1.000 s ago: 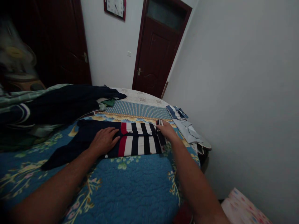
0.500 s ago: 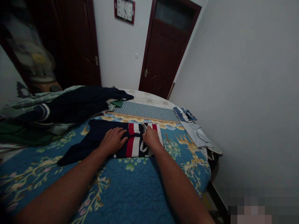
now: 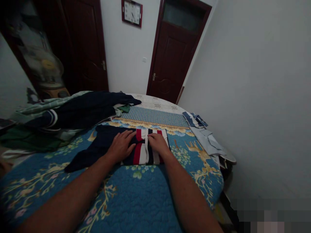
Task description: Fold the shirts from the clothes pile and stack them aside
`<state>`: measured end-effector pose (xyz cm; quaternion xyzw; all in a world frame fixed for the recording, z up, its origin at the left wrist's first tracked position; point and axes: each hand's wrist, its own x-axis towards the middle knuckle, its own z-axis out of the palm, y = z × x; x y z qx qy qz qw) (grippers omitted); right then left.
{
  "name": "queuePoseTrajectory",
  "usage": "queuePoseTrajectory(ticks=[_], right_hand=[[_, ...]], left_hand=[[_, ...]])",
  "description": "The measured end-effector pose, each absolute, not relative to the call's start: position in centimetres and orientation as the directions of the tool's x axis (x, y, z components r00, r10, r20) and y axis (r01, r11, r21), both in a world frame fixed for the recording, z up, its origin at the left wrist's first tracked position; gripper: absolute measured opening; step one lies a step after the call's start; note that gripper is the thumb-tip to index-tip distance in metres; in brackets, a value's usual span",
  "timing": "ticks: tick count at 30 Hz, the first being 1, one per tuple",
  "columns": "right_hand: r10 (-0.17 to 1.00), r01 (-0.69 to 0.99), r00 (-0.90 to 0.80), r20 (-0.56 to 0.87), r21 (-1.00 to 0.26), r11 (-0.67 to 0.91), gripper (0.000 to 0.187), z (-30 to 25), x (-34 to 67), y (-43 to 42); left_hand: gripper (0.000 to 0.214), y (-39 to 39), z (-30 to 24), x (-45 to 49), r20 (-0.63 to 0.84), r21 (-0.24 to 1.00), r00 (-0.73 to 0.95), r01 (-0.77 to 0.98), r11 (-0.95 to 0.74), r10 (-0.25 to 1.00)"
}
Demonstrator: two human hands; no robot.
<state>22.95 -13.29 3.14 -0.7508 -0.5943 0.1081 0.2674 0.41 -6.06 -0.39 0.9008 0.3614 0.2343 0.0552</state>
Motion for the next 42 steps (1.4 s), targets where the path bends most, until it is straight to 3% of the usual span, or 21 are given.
queuePoseTrajectory(ticks=[4,6,8,13,23,28,36,42], right_hand=[[0.813,0.846,0.443,0.378,-0.475,-0.241,0.046,3.3,25.9,-14.1],[0.841,0.901,0.36,0.405,-0.386,-0.2,0.047,2.4,26.7,-14.3],[0.899,0.937,0.271,0.344,-0.308,-0.165,0.047,1.0,26.8,-14.3],[0.939,0.928,0.316,0.132,-0.247,-0.278,0.059,-1.5,25.8,-13.9],[0.911,0.882,0.405,0.078,-0.296,-0.367,0.07,-1.7,27.7,-11.3],[0.901,0.877,0.419,0.115,-0.309,-0.368,0.065,-1.7,29.0,-9.9],[0.842,0.898,0.431,0.323,-0.239,-0.368,0.055,-2.0,28.3,-11.3],[0.871,0.914,0.402,0.282,-0.18,-0.364,0.06,-2.8,27.5,-14.4]], left_hand=[[0.06,-8.4,0.3,1.5,0.401,0.257,0.786,0.396,-0.881,0.47],[0.058,-9.4,0.2,2.2,0.36,0.252,0.838,0.335,-0.908,0.41],[0.056,-10.0,-0.1,2.8,0.289,0.246,0.877,0.32,-0.915,0.385],[0.054,-10.0,-0.7,3.0,0.189,0.233,0.903,0.34,-0.911,0.386],[0.057,-9.8,-0.8,2.8,0.186,0.241,0.901,0.346,-0.907,0.393],[0.062,-9.8,-0.7,2.8,0.162,0.25,0.898,0.365,-0.897,0.41],[0.063,-10.1,-0.6,2.7,0.163,0.255,0.891,0.378,-0.89,0.425],[0.065,-10.1,-0.7,2.7,0.171,0.265,0.89,0.371,-0.89,0.422]])
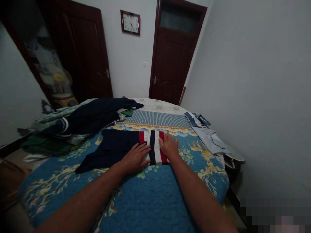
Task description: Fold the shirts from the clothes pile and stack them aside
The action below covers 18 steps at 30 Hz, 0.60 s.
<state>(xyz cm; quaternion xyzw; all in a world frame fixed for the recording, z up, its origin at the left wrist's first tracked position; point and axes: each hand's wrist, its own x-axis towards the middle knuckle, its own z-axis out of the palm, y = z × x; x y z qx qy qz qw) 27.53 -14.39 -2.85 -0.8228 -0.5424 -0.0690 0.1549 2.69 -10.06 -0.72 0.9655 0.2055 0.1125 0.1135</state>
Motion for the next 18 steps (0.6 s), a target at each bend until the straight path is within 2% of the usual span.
queuePoseTrajectory(ticks=[10,15,18], right_hand=[[0.878,0.912,0.41,0.245,-0.13,-0.39,0.069,-4.2,26.2,-23.3],[0.869,0.906,0.416,0.267,-0.206,-0.37,0.069,-4.3,26.6,-24.6],[0.857,0.894,0.422,0.294,-0.294,-0.339,0.065,-3.7,27.7,-24.0]], left_hand=[[0.05,-9.8,-0.3,2.1,0.211,0.278,0.9,0.317,-0.906,0.38],[0.022,-9.3,0.2,1.4,0.308,0.24,0.903,0.231,-0.943,0.3],[0.021,-8.6,0.8,0.8,0.415,0.216,0.839,0.285,-0.934,0.352]])
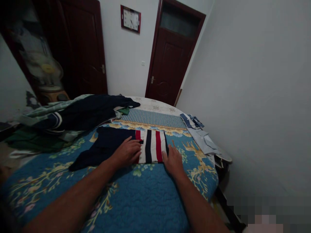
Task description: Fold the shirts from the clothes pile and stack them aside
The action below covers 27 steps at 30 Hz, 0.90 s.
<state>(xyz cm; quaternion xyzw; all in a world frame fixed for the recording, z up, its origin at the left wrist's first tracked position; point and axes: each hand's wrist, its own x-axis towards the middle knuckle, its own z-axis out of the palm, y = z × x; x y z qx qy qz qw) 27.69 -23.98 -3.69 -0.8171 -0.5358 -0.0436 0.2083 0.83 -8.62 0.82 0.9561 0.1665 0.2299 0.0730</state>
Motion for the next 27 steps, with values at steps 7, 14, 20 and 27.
queuePoseTrajectory(ticks=[7,14,20,27], right_hand=[[0.774,0.685,0.618,0.139,-0.577,-0.444,0.063,-0.9,30.6,-19.4],[0.792,0.406,0.603,-0.097,-0.817,-0.409,0.031,0.6,30.8,-16.9],[0.848,0.16,0.512,-0.137,-0.955,-0.251,0.028,4.3,28.6,-16.2],[0.862,0.244,0.508,-0.006,-0.958,-0.15,0.029,8.2,23.1,-12.9]], left_hand=[[0.031,-6.5,1.0,-0.8,0.438,0.216,0.633,0.615,-0.758,0.638],[0.035,-5.7,0.4,-1.5,0.323,0.267,0.583,0.7,-0.663,0.745],[0.031,-5.4,0.3,-1.3,0.326,0.445,0.534,0.641,-0.625,0.78],[0.035,-5.3,1.1,-1.3,0.346,0.706,0.452,0.452,-0.545,0.822]])
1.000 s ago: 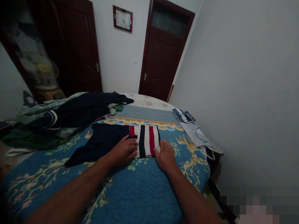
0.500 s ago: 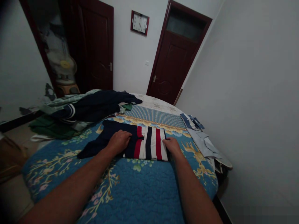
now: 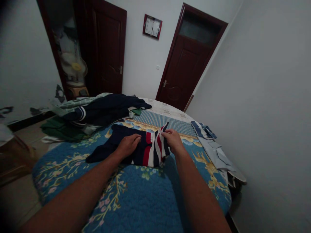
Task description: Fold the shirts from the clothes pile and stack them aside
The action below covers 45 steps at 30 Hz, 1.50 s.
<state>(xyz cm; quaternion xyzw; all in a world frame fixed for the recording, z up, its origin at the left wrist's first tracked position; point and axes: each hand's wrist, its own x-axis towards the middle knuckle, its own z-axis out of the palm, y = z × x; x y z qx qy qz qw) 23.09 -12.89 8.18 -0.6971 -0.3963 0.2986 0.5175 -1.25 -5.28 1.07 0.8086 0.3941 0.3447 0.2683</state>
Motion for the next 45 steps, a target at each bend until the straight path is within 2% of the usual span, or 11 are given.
queuePoseTrajectory(ticks=[5,8,11,13,17,20,25,33,37,40,45], right_hand=[[0.886,0.294,0.463,0.014,-0.946,-0.139,0.032,7.4,18.0,-10.3],[0.916,0.28,0.401,-0.005,-0.951,-0.128,0.028,6.1,15.8,-9.6],[0.916,0.339,0.401,0.03,-0.933,-0.118,0.023,4.7,15.6,-9.9],[0.882,0.479,0.448,0.144,-0.872,-0.101,0.025,4.0,16.4,-10.4],[0.829,0.771,0.387,0.404,-0.634,-0.051,0.037,3.0,18.4,-11.5],[0.854,0.882,0.249,0.456,-0.471,-0.006,0.048,2.1,18.5,-11.7],[0.914,0.958,0.123,0.387,-0.288,-0.006,0.058,-0.7,16.7,-11.6],[0.975,0.957,0.134,0.178,-0.28,-0.08,0.064,-1.9,15.5,-12.0],[0.979,0.964,0.128,0.157,-0.254,-0.085,0.065,-1.3,15.3,-12.1],[0.981,0.968,0.116,0.154,-0.24,-0.076,0.063,-1.3,15.3,-12.1],[0.982,0.966,0.112,0.152,-0.249,-0.071,0.058,-2.0,15.8,-11.9]], left_hand=[[0.044,-5.0,1.5,-1.3,0.137,0.917,0.447,0.28,-0.284,0.884],[0.05,-4.6,1.2,-1.3,0.021,0.956,0.449,0.251,-0.149,0.893],[0.05,-4.2,0.6,-1.3,0.057,0.9,0.383,0.381,-0.214,0.922],[0.058,-4.2,0.3,-1.3,0.099,0.84,0.36,0.47,-0.271,0.928],[0.064,-4.6,0.1,-1.2,0.145,0.783,0.373,0.523,-0.337,0.916],[0.059,-4.9,0.2,-1.1,0.2,0.769,0.378,0.511,-0.384,0.904],[0.055,-4.9,0.0,-1.2,0.202,0.742,0.397,0.534,-0.404,0.895],[0.052,-5.6,0.8,-1.9,0.152,0.562,0.4,0.717,-0.412,0.904],[0.043,-6.8,1.7,-1.6,0.331,0.459,0.371,0.74,-0.491,0.868],[0.046,-7.5,1.2,-0.7,0.427,0.439,0.504,0.611,-0.659,0.751],[0.054,-8.2,-1.1,0.2,0.268,0.348,0.602,0.667,-0.658,0.752]])
